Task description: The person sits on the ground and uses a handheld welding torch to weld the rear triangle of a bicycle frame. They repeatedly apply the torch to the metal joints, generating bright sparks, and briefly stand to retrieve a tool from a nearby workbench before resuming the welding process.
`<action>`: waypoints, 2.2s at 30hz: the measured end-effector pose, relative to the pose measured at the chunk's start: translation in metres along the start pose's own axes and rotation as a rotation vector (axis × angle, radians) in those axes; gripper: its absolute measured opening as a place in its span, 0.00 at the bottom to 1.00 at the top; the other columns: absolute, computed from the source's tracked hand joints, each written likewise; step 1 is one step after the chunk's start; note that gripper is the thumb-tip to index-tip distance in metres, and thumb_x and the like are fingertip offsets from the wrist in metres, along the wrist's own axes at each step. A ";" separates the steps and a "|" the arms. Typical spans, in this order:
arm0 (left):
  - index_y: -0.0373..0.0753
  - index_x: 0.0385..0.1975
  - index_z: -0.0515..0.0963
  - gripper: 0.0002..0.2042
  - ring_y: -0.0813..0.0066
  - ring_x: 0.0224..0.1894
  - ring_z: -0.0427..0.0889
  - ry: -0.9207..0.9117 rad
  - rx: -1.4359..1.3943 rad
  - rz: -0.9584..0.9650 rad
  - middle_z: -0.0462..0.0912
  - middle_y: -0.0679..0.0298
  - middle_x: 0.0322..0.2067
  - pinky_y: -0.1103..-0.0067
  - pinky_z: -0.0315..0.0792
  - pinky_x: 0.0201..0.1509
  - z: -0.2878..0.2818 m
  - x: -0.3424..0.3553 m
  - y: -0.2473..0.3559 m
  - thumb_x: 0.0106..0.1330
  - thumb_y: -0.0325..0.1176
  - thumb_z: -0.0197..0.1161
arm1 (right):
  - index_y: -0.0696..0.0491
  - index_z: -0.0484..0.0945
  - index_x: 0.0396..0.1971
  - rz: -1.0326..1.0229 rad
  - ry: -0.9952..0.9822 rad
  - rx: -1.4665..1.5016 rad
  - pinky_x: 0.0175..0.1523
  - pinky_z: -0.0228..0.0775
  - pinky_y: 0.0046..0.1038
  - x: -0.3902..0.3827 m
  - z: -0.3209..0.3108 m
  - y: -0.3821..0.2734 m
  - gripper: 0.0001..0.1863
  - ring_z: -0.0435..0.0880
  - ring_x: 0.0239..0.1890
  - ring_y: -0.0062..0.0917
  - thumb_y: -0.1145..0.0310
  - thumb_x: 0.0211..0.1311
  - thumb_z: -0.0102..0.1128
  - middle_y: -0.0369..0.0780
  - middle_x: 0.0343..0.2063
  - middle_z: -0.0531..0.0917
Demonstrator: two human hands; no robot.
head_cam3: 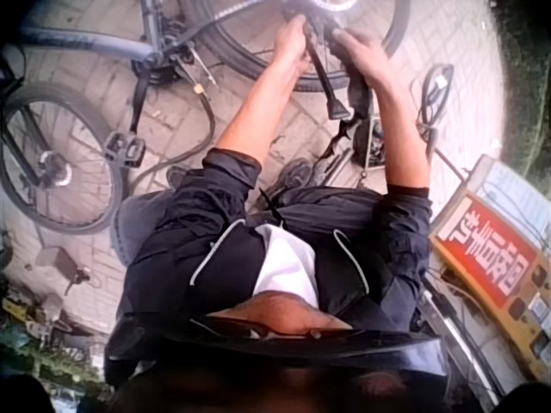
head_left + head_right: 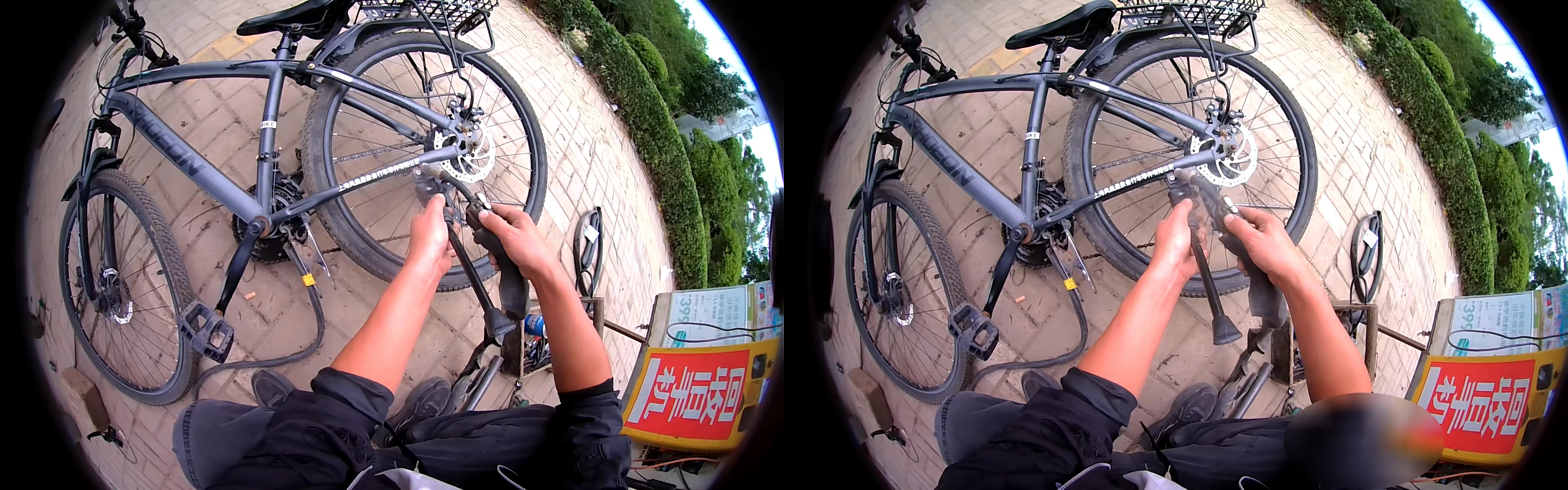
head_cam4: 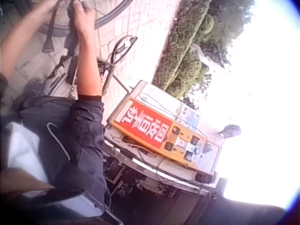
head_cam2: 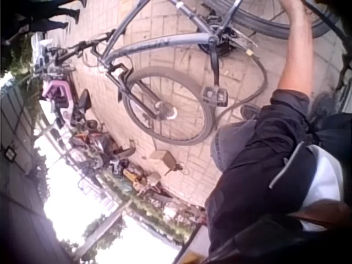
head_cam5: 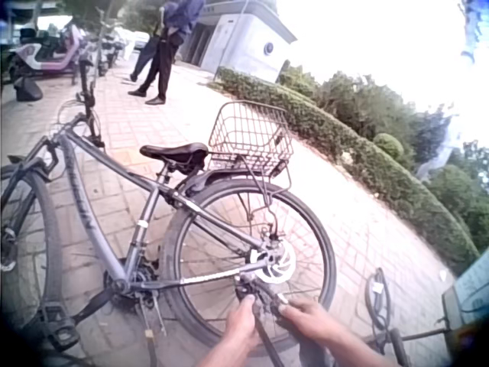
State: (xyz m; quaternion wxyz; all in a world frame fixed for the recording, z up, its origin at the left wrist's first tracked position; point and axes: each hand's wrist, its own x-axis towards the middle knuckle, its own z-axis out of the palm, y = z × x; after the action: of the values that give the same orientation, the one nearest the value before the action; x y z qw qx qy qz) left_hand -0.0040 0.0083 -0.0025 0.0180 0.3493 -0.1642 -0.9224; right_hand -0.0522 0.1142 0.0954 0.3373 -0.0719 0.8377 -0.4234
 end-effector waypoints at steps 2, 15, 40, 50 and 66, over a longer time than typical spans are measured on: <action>0.43 0.22 0.69 0.16 0.82 0.08 0.59 0.011 -0.005 0.003 0.66 0.71 0.12 0.79 0.51 0.10 -0.001 0.001 0.001 0.67 0.47 0.51 | 0.57 0.76 0.38 -0.009 -0.008 0.001 0.19 0.64 0.18 0.002 0.003 0.000 0.14 0.71 0.15 0.15 0.61 0.66 0.53 0.35 0.24 0.78; 0.42 0.22 0.70 0.16 0.81 0.09 0.61 -0.014 0.001 0.014 0.67 0.70 0.13 0.81 0.52 0.10 -0.002 0.002 0.000 0.67 0.47 0.51 | 0.60 0.77 0.42 0.035 -0.016 -0.020 0.20 0.66 0.20 0.005 0.001 -0.009 0.17 0.73 0.19 0.15 0.60 0.64 0.54 0.35 0.24 0.78; 0.42 0.23 0.68 0.16 0.80 0.09 0.60 0.026 -0.033 -0.001 0.66 0.69 0.13 0.78 0.51 0.10 0.001 0.004 0.000 0.66 0.47 0.51 | 0.58 0.76 0.38 0.083 -0.083 -0.218 0.16 0.64 0.20 0.003 -0.001 -0.053 0.16 0.70 0.13 0.16 0.58 0.65 0.52 0.37 0.22 0.78; 0.41 0.25 0.73 0.14 0.83 0.14 0.63 -0.013 -0.037 0.001 0.67 0.72 0.14 0.81 0.54 0.17 0.001 -0.010 0.007 0.64 0.44 0.55 | 0.58 0.77 0.37 0.083 -0.047 -0.269 0.16 0.63 0.21 0.001 0.004 -0.060 0.17 0.71 0.13 0.17 0.58 0.64 0.54 0.36 0.22 0.77; 0.40 0.26 0.73 0.13 0.82 0.15 0.64 -0.006 -0.059 -0.004 0.68 0.71 0.16 0.81 0.56 0.17 0.002 -0.010 0.008 0.65 0.42 0.54 | 0.57 0.77 0.37 0.082 -0.047 -0.308 0.16 0.64 0.21 0.001 0.003 -0.061 0.16 0.71 0.14 0.17 0.58 0.63 0.54 0.35 0.22 0.76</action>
State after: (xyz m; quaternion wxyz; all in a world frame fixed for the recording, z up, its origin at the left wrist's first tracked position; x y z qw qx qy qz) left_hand 0.0014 0.0027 0.0076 0.0261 0.3460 -0.1365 -0.9279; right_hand -0.0610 0.0733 0.1405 0.3586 -0.0981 0.8869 -0.2741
